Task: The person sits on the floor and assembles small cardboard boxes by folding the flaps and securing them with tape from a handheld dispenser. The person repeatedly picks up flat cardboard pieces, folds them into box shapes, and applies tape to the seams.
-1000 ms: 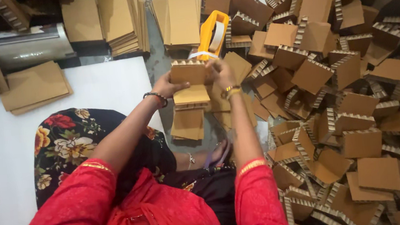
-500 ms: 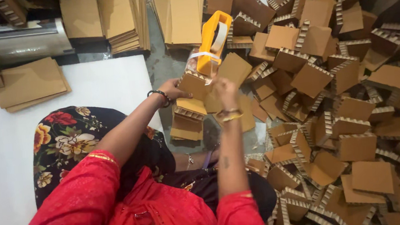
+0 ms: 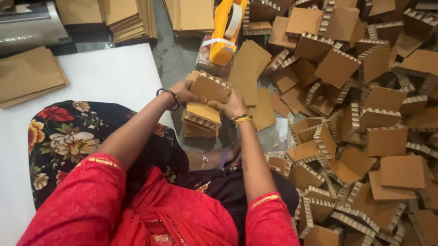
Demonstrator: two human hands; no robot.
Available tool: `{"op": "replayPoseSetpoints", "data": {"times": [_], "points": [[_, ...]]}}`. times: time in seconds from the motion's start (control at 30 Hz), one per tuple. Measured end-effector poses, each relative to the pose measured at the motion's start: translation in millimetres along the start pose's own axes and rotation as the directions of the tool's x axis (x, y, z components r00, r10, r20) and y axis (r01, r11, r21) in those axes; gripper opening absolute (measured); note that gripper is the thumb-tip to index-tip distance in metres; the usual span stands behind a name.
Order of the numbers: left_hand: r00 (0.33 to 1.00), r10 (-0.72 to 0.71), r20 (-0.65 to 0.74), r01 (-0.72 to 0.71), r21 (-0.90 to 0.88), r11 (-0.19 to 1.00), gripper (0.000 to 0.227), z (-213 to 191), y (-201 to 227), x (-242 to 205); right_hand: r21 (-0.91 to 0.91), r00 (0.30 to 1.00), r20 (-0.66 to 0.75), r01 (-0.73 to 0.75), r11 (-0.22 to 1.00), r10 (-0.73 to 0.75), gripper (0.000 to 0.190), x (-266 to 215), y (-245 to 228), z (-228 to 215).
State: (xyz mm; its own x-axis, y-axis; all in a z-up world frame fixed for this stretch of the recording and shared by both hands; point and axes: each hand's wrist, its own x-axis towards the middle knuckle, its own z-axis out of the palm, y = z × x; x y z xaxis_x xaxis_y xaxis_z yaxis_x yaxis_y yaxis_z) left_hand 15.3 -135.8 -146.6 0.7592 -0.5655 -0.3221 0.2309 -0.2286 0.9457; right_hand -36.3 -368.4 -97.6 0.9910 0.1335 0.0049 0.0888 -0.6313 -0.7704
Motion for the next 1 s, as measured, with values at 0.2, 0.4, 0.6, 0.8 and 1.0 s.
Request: {"op": "replayPoseSetpoints", "data": {"times": [0.2,0.4,0.6,0.8,1.0], "points": [[0.989,-0.146,-0.016,0.146,0.0,0.989,0.061,1.8,-3.6,-0.3,0.545,0.948,0.088,-0.303,0.781,0.306,0.05,104.3,82.3,-8.6],[0.991,0.13,-0.024,-0.13,0.024,0.991,0.058,-3.9,-11.3,16.3,0.096,0.861,0.136,-0.503,0.859,0.489,0.043,132.2,57.5,-24.8],[0.787,0.602,-0.135,-0.483,0.472,0.738,0.046,6.1,62.6,-15.7,0.43,0.857,0.433,-0.47,0.771,0.281,0.041,76.3,37.6,-54.1],[0.527,0.825,0.205,-0.768,0.53,0.359,0.04,40.0,119.6,-55.6,0.644,0.974,0.214,-0.193,0.74,0.067,0.046,-49.1,6.0,-91.5],[0.46,0.764,0.453,-0.842,0.495,0.213,0.038,74.4,107.4,-66.8,0.613,0.947,0.032,-0.27,0.742,0.319,0.059,-71.8,27.9,-90.8]]}}
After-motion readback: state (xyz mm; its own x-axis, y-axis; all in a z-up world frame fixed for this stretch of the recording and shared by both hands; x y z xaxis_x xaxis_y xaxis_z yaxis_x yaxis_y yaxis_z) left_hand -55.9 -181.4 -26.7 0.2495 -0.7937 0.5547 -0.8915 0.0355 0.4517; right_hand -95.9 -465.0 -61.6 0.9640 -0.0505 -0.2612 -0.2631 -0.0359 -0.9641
